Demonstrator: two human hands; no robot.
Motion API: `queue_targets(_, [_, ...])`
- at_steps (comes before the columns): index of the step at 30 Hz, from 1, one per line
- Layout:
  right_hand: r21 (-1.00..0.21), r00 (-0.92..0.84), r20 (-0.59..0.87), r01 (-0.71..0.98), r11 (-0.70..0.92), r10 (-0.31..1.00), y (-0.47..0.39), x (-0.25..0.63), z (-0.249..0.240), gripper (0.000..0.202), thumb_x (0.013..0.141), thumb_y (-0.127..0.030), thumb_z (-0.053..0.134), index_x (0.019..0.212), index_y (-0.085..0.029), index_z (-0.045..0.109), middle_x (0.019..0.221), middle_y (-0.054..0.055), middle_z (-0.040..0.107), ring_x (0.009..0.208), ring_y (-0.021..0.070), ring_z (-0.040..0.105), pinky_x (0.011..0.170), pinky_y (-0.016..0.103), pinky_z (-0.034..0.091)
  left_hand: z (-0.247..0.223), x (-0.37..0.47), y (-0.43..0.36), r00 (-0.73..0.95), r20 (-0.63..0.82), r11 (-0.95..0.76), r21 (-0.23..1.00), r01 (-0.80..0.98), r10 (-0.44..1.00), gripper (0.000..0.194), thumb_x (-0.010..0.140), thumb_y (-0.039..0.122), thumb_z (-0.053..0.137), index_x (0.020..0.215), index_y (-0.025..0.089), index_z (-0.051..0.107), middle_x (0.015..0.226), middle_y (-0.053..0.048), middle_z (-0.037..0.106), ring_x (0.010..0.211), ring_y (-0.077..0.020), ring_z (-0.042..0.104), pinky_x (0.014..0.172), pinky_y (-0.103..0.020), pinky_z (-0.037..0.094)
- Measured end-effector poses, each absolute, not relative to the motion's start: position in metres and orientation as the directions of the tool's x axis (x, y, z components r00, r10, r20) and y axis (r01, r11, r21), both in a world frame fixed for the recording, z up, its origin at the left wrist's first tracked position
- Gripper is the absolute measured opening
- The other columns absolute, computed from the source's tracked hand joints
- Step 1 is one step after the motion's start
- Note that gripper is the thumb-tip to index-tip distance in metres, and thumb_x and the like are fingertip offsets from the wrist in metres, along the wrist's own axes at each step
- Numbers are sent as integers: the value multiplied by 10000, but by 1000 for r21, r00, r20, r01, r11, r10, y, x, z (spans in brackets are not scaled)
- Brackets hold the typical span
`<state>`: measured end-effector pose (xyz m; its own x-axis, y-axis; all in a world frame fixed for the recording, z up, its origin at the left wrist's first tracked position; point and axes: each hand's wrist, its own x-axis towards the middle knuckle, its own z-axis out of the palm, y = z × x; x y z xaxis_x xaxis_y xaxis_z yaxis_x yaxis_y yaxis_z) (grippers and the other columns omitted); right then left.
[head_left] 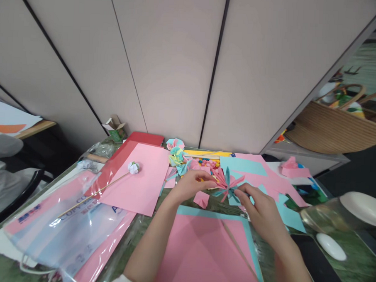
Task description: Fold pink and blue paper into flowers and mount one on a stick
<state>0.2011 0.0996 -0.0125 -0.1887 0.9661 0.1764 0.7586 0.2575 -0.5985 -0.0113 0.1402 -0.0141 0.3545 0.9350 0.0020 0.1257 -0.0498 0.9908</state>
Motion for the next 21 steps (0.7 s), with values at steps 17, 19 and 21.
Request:
queue_targets(17, [-645,-170,179,723,247,969,98,195,-5,352,908,-500,332,799,-217,511,719,8,571,682,160,519,657,299,419,-25,-13,146,317,-6,-15,998,62,949,195,649,337,714,724,160,743,774,-51,714,766,-191,630,725,-286,487])
queue_targets(19, [-584,-46,343,772,252,938,88,201,-9,345,872,-516,405,984,-222,547,951,77,623,907,253,563,802,411,428,-27,-12,147,248,4,-41,989,145,969,206,661,365,702,710,169,744,754,-45,710,743,-185,616,692,-274,464])
queue_targets(21, [-570,-12,479,756,322,878,65,219,-24,462,821,-503,506,1208,-250,495,1243,125,537,1179,346,458,928,509,382,-30,-11,150,180,23,-65,970,233,983,191,666,365,692,678,181,743,723,-36,699,714,-179,595,674,-271,435])
